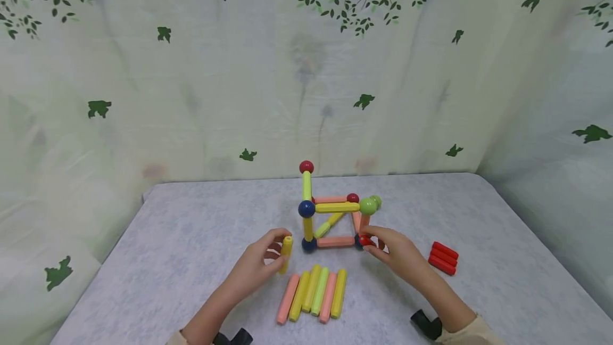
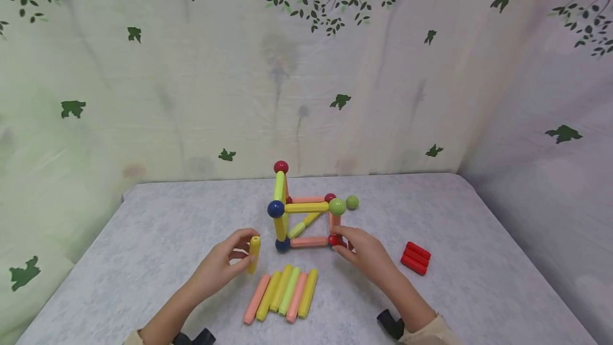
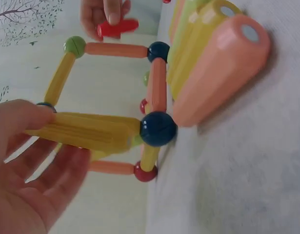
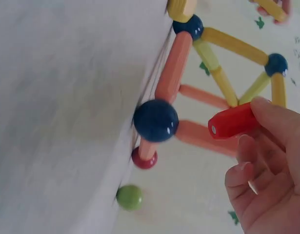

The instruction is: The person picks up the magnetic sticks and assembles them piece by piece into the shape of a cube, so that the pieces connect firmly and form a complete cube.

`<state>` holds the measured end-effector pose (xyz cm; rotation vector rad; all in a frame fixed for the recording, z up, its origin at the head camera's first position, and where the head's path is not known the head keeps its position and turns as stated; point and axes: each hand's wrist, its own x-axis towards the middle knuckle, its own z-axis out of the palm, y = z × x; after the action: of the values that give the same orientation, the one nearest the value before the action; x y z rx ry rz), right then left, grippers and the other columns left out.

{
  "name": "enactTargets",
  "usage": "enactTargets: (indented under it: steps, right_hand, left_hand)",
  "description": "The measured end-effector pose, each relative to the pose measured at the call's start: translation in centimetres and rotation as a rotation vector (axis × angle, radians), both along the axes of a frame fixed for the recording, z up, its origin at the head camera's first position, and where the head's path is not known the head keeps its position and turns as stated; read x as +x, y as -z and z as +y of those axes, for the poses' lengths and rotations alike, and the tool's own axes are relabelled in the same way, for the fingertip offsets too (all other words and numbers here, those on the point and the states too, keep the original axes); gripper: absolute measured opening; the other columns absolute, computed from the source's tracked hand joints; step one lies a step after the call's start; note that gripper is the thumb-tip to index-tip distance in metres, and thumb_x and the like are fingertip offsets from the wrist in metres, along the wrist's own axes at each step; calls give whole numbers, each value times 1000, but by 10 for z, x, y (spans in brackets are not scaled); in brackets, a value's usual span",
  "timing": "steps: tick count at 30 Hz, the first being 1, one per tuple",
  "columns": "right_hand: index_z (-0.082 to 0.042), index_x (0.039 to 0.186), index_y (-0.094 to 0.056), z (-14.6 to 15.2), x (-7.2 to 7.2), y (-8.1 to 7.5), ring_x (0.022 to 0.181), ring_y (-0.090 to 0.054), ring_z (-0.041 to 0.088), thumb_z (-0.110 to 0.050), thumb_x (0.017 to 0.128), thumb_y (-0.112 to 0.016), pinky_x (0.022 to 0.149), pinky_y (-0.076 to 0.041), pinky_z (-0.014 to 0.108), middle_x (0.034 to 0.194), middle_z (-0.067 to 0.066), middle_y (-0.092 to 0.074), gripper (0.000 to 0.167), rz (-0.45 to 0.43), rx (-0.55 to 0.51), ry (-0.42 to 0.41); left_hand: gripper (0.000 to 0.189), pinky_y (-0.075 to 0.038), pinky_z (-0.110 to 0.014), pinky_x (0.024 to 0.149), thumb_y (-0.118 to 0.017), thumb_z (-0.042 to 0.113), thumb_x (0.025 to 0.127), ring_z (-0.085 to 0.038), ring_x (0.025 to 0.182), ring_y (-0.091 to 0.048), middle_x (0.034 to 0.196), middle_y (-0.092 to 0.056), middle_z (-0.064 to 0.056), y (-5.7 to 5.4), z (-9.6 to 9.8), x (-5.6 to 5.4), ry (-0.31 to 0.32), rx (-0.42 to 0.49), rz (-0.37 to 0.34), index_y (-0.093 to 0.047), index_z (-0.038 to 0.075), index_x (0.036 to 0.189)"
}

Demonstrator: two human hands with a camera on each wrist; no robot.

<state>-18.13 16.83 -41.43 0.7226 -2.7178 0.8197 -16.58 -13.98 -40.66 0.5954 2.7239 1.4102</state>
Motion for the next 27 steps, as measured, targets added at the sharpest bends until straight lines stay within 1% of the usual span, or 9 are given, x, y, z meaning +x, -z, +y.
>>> enactTargets:
  steps: [2,4,7,9,11,13,20,24,27]
  right_hand:
    - [-15,109,-62,-9,-4,1,64,-44,4,-13,77,-71,52,-41,19,87,-11,-58,34,40,25,-4]
    - [-15,105,-62,-18,-9,3,62,-44,2,-15,76,-72,52,-41,18,83,-11,-59,30,88,62,-6]
    - [-15,99,-61,-28,-15,6,60,-44,2,-15,75,-73,54,-43,18,80,-9,-60,26,165,128,0]
    - [-15,95,-61,-32,-18,8,58,-45,2,-14,76,-72,55,-45,19,78,-8,-61,23,199,155,10]
    - [-14,94,-61,-35,-19,9,57,-46,3,-14,77,-71,55,-45,19,77,-7,-61,20,196,169,25]
    - [-14,95,-61,-37,-20,9,59,-48,3,-14,78,-70,56,-45,19,78,-7,-62,19,173,177,37]
    - [-14,99,-61,-39,-21,11,65,-52,5,-13,79,-70,61,-48,22,83,-6,-62,22,102,159,48]
    - [-12,102,-61,-40,-22,10,67,-54,7,-14,79,-69,64,-49,25,85,-4,-62,25,53,150,57]
    - [-11,103,-61,-40,-22,10,69,-55,7,-14,79,-69,65,-50,25,86,-3,-62,26,38,141,55]
  left_hand:
    - [40,-48,-23,75,-63,1,82,-11,91,-56,104,-55,4,-3,4,0,-10,96,74,-49,16,117]
    - [38,-48,-23,77,-64,0,81,-11,92,-57,102,-54,4,-5,9,0,-16,177,143,-50,15,113]
    - [36,-48,-25,78,-64,-1,81,-10,93,-58,101,-55,5,-6,18,-2,-15,243,235,-51,13,111]
    - [34,-48,-26,77,-64,0,81,-10,93,-58,101,-56,6,-6,26,-4,-13,270,264,-52,12,110]
    - [33,-49,-26,76,-64,1,81,-10,93,-58,101,-57,7,-4,33,-7,-8,293,270,-52,11,110]
    - [32,-49,-26,75,-64,1,81,-11,92,-59,102,-57,6,-2,41,-10,-4,316,260,-52,10,110]
    - [29,-49,-25,73,-62,-1,83,-14,92,-60,103,-58,-2,7,67,-18,19,361,204,-51,10,107]
    - [29,-50,-25,72,-61,-1,83,-16,92,-61,103,-58,-4,11,75,-21,27,360,204,-50,11,107]
    - [29,-49,-25,73,-62,2,84,-14,93,-60,102,-58,-3,11,76,-22,25,353,224,-51,12,108]
